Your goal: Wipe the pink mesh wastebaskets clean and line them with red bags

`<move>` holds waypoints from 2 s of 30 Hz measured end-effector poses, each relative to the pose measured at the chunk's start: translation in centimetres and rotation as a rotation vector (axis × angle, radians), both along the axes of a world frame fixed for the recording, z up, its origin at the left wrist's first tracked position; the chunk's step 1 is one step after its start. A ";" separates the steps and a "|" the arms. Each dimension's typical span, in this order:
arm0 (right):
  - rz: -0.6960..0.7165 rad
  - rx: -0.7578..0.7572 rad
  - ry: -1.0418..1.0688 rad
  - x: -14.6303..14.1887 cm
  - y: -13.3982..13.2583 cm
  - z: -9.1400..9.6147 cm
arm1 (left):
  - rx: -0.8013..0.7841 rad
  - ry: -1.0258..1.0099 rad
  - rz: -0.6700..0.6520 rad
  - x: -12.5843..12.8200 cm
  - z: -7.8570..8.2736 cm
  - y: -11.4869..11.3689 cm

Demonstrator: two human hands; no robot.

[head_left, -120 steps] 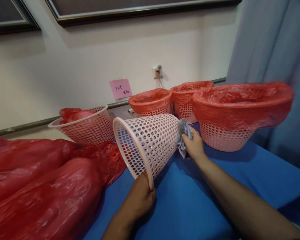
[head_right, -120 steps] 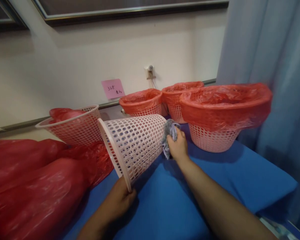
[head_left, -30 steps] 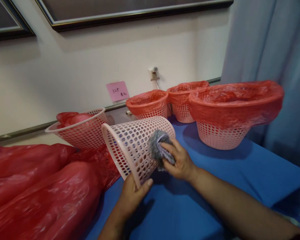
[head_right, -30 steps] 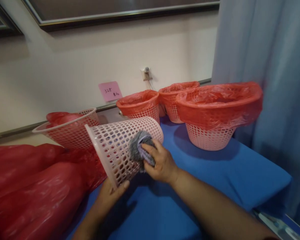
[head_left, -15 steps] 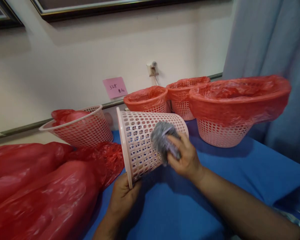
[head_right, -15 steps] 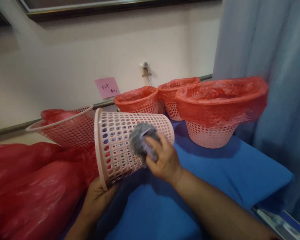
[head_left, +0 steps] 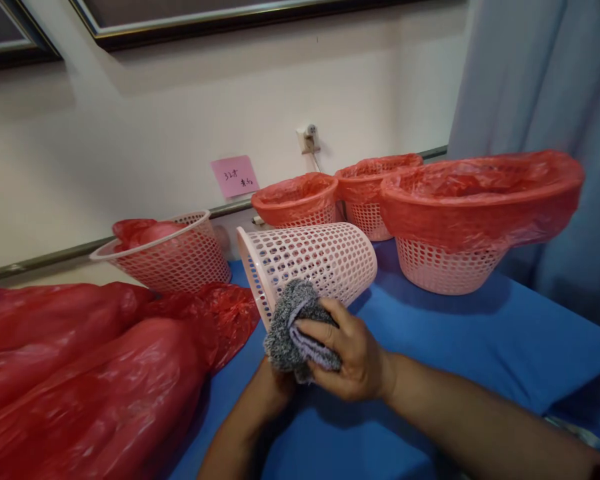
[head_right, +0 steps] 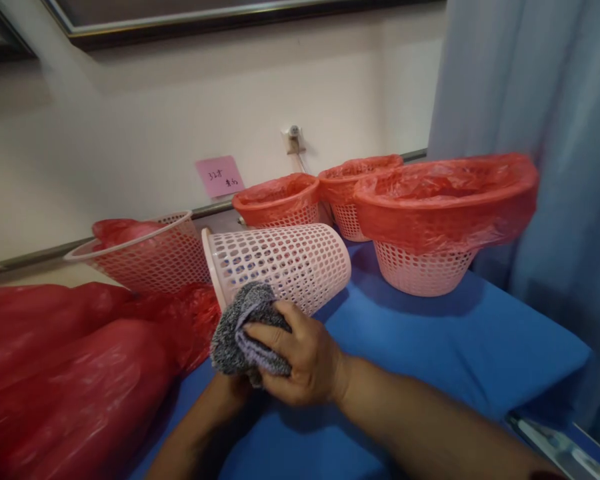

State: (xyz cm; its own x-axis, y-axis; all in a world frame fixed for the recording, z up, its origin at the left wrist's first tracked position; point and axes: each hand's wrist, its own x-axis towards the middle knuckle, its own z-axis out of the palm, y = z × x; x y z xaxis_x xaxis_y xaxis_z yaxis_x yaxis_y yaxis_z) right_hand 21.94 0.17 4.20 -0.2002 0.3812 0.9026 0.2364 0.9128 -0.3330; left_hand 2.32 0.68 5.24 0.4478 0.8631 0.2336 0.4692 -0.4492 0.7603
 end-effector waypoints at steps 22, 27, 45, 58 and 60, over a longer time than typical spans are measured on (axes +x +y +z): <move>-0.287 -0.236 0.192 2.2 4.3 -1.3 | 0.008 0.019 -0.035 0.0 0.8 0.1; -0.617 -0.499 0.520 5.7 9.1 -1.6 | 0.019 0.087 -0.026 -0.3 0.8 0.3; -0.103 -0.135 -0.033 1.4 1.8 -0.4 | 0.037 -0.296 0.315 -1.1 1.4 -0.8; -0.574 -0.269 0.297 4.6 5.6 0.0 | 0.020 0.215 -0.057 0.6 1.6 -0.7; -0.389 -0.094 0.129 2.4 2.7 0.1 | 0.003 0.192 -0.080 0.9 1.7 -0.8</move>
